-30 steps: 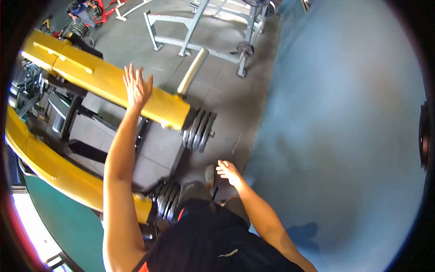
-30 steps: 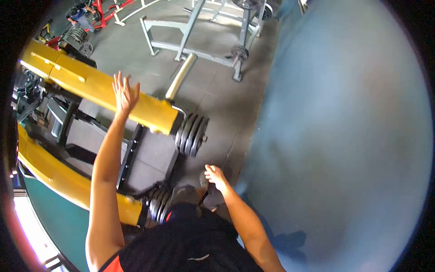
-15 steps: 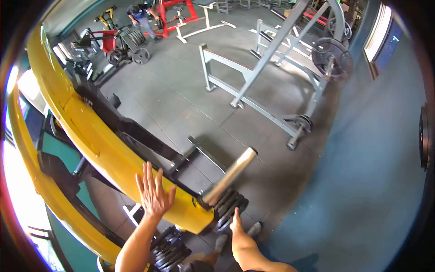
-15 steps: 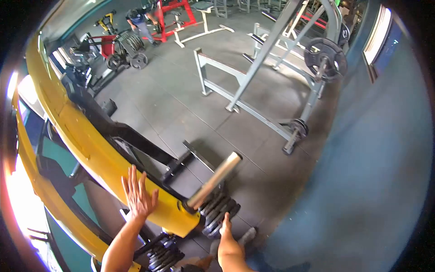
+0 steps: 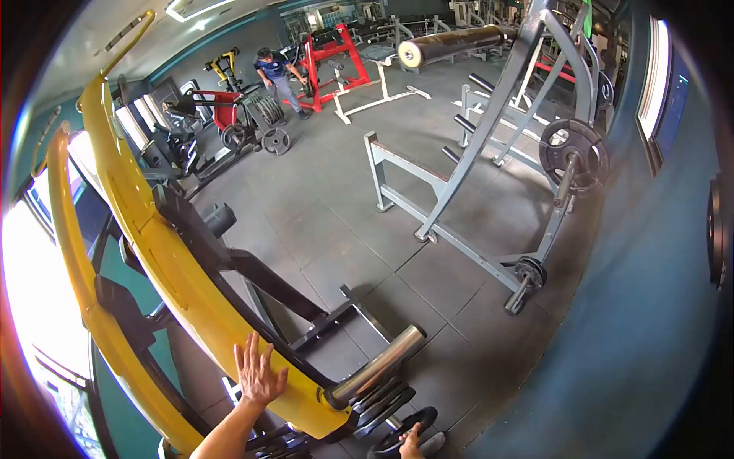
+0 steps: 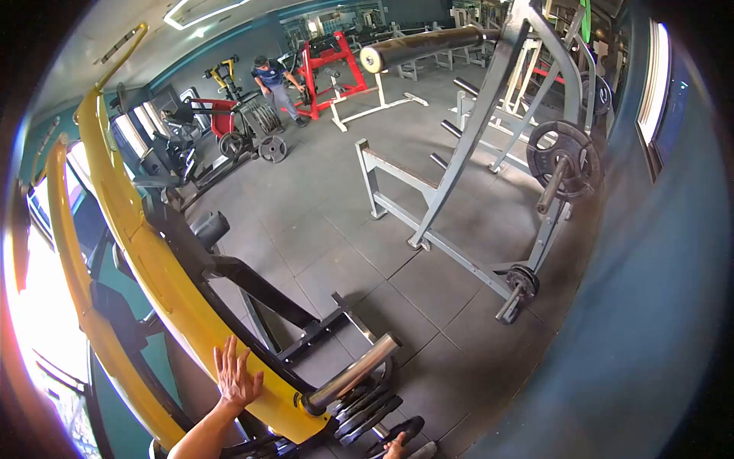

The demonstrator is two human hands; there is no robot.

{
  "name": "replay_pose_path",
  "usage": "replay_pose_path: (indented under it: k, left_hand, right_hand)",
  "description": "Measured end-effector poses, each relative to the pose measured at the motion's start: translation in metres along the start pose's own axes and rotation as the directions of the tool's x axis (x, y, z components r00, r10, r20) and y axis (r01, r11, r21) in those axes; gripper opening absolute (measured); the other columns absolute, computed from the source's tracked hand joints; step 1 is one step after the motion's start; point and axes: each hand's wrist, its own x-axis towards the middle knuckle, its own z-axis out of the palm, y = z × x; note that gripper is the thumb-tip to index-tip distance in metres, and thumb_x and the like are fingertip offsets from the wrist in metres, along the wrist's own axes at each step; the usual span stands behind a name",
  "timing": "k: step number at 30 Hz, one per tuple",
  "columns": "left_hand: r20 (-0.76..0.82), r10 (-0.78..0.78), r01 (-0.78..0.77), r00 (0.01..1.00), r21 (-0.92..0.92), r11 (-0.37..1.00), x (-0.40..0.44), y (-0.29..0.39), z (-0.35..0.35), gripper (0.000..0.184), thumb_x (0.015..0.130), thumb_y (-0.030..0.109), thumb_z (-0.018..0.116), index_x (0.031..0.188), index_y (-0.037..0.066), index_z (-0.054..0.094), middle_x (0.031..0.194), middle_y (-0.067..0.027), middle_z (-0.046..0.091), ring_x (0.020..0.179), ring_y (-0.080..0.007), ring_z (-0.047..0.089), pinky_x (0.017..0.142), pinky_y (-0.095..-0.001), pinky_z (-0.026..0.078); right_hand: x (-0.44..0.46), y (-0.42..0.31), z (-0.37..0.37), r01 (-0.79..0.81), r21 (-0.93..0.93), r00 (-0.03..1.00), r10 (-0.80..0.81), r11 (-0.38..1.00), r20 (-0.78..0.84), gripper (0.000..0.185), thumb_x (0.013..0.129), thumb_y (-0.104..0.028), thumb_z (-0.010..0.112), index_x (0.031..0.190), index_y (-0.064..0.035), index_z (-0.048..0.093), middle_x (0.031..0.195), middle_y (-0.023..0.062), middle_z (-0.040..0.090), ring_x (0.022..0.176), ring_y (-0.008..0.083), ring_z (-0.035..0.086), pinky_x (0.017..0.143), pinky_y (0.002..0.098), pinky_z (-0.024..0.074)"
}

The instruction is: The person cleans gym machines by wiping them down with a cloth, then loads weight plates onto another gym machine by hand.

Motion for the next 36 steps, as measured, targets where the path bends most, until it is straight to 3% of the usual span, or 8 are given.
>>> replay_pose_path:
  k: [7,9,17,20,29,32,34,36]
  left_hand:
    - [-0.019,-0.025,0.025,1.000,0.013,1.000,0.000,0.001,-0.001,0.060,0.080,0.038,0.061,0.126,0.004,0.047,0.144,-0.0283,0.034,0.133,-0.0427,0.035,0.111,-0.0604,0.017]
    - [-0.019,-0.036,0.035,0.999,-0.009,0.999,0.000,0.002,-0.004,0.062,0.077,0.035,0.065,0.127,0.003,0.046,0.144,-0.0274,0.034,0.134,-0.0422,0.034,0.111,-0.0593,0.017]
    - [-0.046,-0.084,0.082,0.995,-0.042,0.996,-0.001,0.002,-0.009,0.058,0.080,0.038,0.066,0.123,0.002,0.052,0.145,-0.0229,0.035,0.137,-0.0358,0.033,0.113,-0.0526,0.019]
    - [-0.040,-0.109,0.106,0.993,-0.062,0.992,0.000,0.000,-0.007,0.058,0.081,0.040,0.065,0.124,0.003,0.053,0.145,-0.0217,0.036,0.138,-0.0339,0.032,0.114,-0.0519,0.020]
    - [-0.058,-0.194,0.185,0.979,-0.135,0.974,0.005,0.005,-0.011,0.055,0.078,0.033,0.068,0.122,0.004,0.052,0.144,-0.0162,0.040,0.136,-0.0307,0.036,0.114,-0.0472,0.021]
    - [-0.203,-0.412,0.339,0.888,-0.318,0.886,0.031,0.042,0.000,0.048,0.079,0.020,0.065,0.123,0.004,0.053,0.141,-0.0183,0.043,0.132,-0.0355,0.039,0.113,-0.0496,0.022]
    - [-0.094,-0.458,0.294,0.884,-0.649,0.702,0.081,0.094,0.010,0.044,0.081,0.017,0.067,0.121,0.002,0.054,0.135,-0.0207,0.049,0.128,-0.0384,0.044,0.108,-0.0482,0.032]
    - [0.210,-0.463,0.399,0.861,-0.845,0.357,0.136,0.137,0.064,0.050,0.092,0.039,0.056,0.124,0.002,0.052,0.130,-0.0225,0.052,0.124,-0.0392,0.047,0.106,-0.0448,0.036]
  right_hand:
    - [-0.015,-0.052,-0.105,0.012,-0.119,0.999,-0.018,0.993,-0.048,0.029,0.085,-0.023,0.073,0.075,-0.0049,0.052,0.059,0.0033,0.049,0.047,0.0155,0.048,0.042,0.0294,0.0438]
    - [-0.024,-0.081,-0.131,-0.018,-0.133,0.995,0.005,0.991,-0.099,0.015,0.081,-0.002,0.069,0.075,-0.0023,0.055,0.062,0.0061,0.054,0.048,0.0167,0.051,0.042,0.0299,0.0447]
    - [-0.175,-0.251,-0.155,0.299,-0.693,0.953,-0.245,0.656,0.179,0.015,0.074,-0.010,0.071,0.071,0.0012,0.062,0.059,0.0076,0.060,0.046,0.0168,0.055,0.042,0.0319,0.0438]
    - [-0.265,-0.331,-0.113,0.368,-0.860,0.919,-0.281,0.353,0.278,0.013,0.073,-0.011,0.068,0.070,-0.0004,0.061,0.057,0.0076,0.059,0.043,0.0171,0.054,0.042,0.0344,0.0413]
    - [-0.388,-0.465,0.019,0.752,-0.618,0.660,-0.262,0.230,0.705,0.012,0.085,-0.005,0.065,0.078,-0.0024,0.056,0.063,0.0010,0.056,0.050,0.0087,0.051,0.046,0.0261,0.0409]
    - [-0.415,-0.484,0.082,0.770,-0.612,0.638,-0.232,0.181,0.734,0.014,0.086,-0.007,0.066,0.079,-0.0032,0.055,0.064,0.0005,0.055,0.053,0.0084,0.052,0.049,0.0256,0.0432]
    - [-0.416,-0.497,0.111,0.809,-0.569,0.588,-0.172,0.147,0.791,0.013,0.085,-0.007,0.067,0.080,-0.0039,0.055,0.065,0.0006,0.055,0.054,0.0085,0.053,0.051,0.0255,0.0443]
    - [-0.420,-0.506,0.144,0.813,-0.558,0.579,-0.135,0.165,0.804,0.011,0.086,-0.007,0.065,0.081,-0.0032,0.056,0.066,0.0013,0.056,0.054,0.0087,0.053,0.052,0.0254,0.0450]
